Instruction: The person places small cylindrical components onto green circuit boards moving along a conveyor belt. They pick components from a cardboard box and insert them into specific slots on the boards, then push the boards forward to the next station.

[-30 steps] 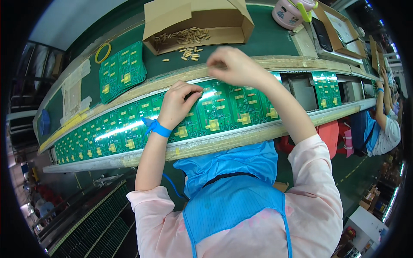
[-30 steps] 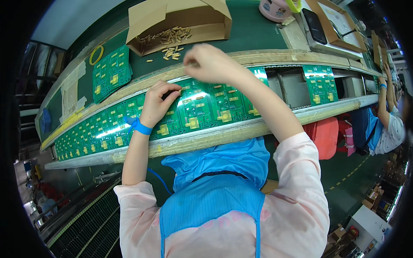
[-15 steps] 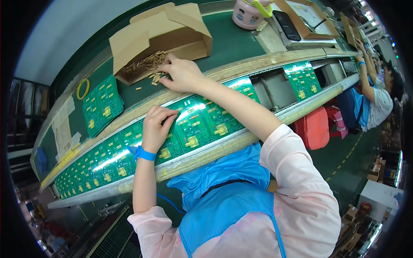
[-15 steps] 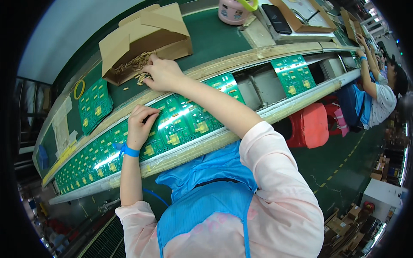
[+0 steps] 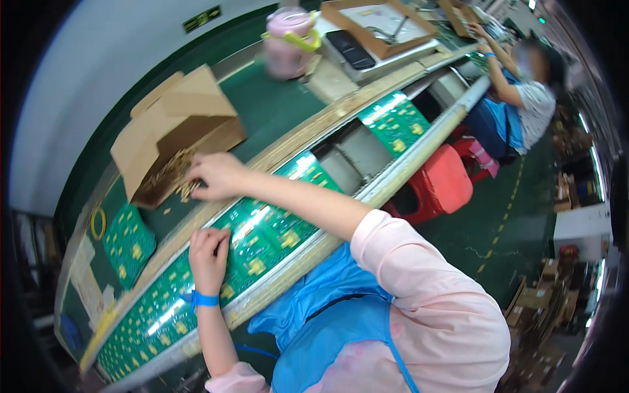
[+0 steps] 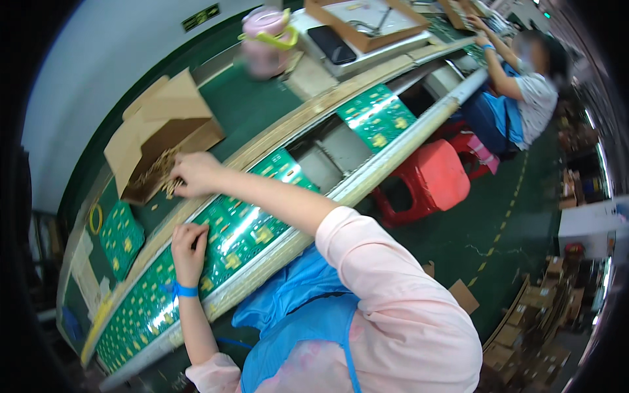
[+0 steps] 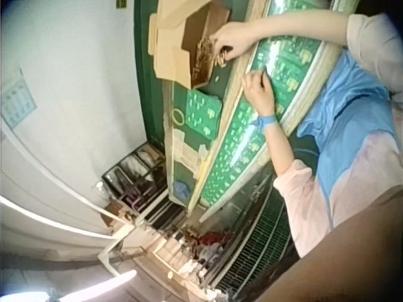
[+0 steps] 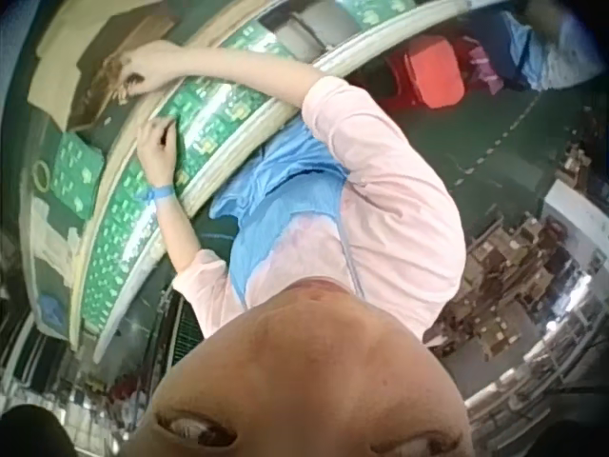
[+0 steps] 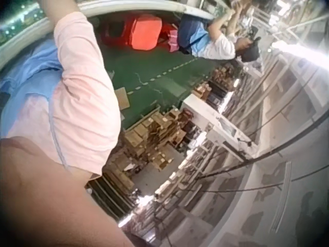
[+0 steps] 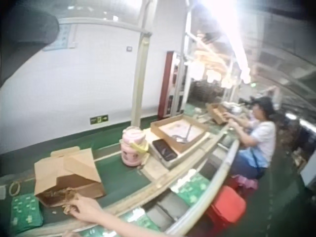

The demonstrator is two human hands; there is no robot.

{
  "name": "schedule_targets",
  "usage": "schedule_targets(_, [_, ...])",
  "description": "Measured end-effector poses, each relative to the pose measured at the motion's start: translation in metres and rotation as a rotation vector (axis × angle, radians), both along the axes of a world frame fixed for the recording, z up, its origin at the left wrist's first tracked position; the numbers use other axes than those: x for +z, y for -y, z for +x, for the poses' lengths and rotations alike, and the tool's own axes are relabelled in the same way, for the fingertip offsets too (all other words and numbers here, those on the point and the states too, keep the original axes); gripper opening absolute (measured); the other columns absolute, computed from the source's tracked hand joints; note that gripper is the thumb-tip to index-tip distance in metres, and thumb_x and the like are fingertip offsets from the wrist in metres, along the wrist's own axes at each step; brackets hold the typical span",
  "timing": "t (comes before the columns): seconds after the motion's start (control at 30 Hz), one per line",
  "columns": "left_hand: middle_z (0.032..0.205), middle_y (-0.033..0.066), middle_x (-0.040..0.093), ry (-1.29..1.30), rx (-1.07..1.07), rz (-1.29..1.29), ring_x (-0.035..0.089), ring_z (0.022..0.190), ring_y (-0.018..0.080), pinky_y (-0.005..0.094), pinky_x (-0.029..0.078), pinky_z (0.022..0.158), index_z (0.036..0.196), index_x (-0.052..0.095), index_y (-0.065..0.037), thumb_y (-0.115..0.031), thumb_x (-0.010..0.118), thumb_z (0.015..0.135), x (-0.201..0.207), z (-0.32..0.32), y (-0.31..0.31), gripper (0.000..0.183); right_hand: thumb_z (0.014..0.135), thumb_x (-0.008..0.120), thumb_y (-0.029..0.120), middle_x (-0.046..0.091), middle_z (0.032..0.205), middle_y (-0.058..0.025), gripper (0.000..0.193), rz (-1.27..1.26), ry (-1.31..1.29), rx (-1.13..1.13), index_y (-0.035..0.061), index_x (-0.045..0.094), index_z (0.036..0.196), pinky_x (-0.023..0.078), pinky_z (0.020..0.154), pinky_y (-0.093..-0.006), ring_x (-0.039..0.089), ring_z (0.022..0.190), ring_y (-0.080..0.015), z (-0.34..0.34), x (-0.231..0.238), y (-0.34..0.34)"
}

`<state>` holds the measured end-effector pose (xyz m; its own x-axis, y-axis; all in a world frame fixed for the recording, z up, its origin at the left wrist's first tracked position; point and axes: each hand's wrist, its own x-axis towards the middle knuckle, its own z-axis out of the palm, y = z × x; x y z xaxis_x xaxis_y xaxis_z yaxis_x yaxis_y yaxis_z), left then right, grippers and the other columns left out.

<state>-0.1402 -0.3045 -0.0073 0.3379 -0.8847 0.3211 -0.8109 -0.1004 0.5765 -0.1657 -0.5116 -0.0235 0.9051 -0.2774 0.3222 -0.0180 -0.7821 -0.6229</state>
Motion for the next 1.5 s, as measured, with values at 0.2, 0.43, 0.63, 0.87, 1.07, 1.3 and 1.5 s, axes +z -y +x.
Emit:
schedule_targets(0.2, [0.085, 0.0115, 0.058, 0.028, 0.042, 0.055, 0.057, 0.083, 0.0277, 0.0357, 0.046, 0.075, 0.090, 0.068, 0.000, 0.003, 0.067, 0.080, 0.003, -0.013, 0.006, 0.011, 0.073, 0.073, 0.028, 0.064, 0.103, -0.0099, 0.028, -0.002, 0.028, 0.009, 0.0122, 0.073, 0.096, 0.053, 0.078, -0.0423, 0.065, 0.092, -0.0302, -0.004, -0.002, -0.002])
schedule_targets(0.43, [0.085, 0.0109, 0.058, 0.194, -0.013, 0.089, 0.057, 0.084, 0.0284, 0.0378, 0.047, 0.074, 0.091, 0.069, -0.002, 0.003, 0.067, 0.079, 0.010, -0.012, 0.005, 0.013, 0.078, 0.070, 0.026, 0.064, 0.102, -0.0087, 0.023, -0.038, 0.051, -0.004, 0.0137, 0.073, 0.097, 0.053, 0.077, -0.0410, 0.066, 0.090, -0.0287, -0.001, -0.008, -0.003])
schedule_targets(0.63, [0.097, 0.0132, 0.059, 0.222, -0.060, 0.174, 0.057, 0.092, 0.0306, 0.0384, 0.047, 0.081, 0.106, 0.068, -0.003, 0.002, 0.068, 0.078, 0.016, -0.014, 0.002, 0.029, 0.085, 0.066, 0.025, 0.062, 0.095, -0.0091, 0.017, -0.055, 0.116, -0.020, 0.0135, 0.072, 0.096, 0.052, 0.073, -0.0418, 0.065, 0.086, -0.0294, 0.001, -0.014, -0.004])
schedule_targets(0.87, [0.135, 0.0167, 0.045, 0.151, 0.049, 0.399, 0.041, 0.125, 0.0379, 0.0468, 0.034, 0.106, 0.141, 0.046, -0.010, -0.012, 0.085, 0.059, 0.035, 0.023, -0.040, 0.091, 0.087, 0.063, 0.022, 0.061, 0.089, -0.0119, 0.013, -0.037, 0.126, -0.029, 0.0123, 0.071, 0.092, 0.052, 0.072, -0.0426, 0.064, 0.084, -0.0315, 0.005, -0.022, 0.002])
schedule_targets(1.07, [0.142, 0.0179, 0.039, 0.245, 0.157, 0.434, 0.037, 0.129, 0.0410, 0.0491, 0.032, 0.108, 0.143, 0.044, -0.014, -0.022, 0.088, 0.057, 0.026, 0.025, -0.049, 0.097, 0.081, 0.061, 0.010, 0.065, 0.087, -0.0152, 0.016, -0.077, 0.187, -0.036, 0.0104, 0.073, 0.092, 0.052, 0.078, -0.0442, 0.065, 0.087, -0.0346, 0.008, -0.021, 0.007])
schedule_targets(1.3, [0.140, 0.0185, 0.043, 0.249, 0.135, 0.404, 0.042, 0.125, 0.0402, 0.0497, 0.035, 0.105, 0.141, 0.044, -0.011, -0.031, 0.085, 0.063, 0.030, -0.013, -0.004, 0.090, 0.094, 0.058, 0.014, 0.070, 0.091, -0.0122, 0.017, 0.286, 0.122, 0.006, 0.0008, 0.068, 0.101, 0.053, 0.075, -0.0326, 0.068, 0.084, -0.0211, -0.038, 0.018, 0.011])
schedule_targets(1.5, [0.134, 0.0177, 0.049, 0.327, 0.268, 0.097, 0.045, 0.121, 0.0387, 0.0474, 0.039, 0.103, 0.136, 0.049, -0.007, -0.018, 0.063, 0.088, 0.009, 0.017, 0.016, 0.052, 0.093, 0.060, 0.009, 0.066, 0.087, -0.0055, 0.011, 0.402, -0.215, 0.131, 0.0001, 0.067, 0.095, 0.050, 0.079, -0.0317, 0.061, 0.083, -0.0171, -0.095, 0.041, 0.003])
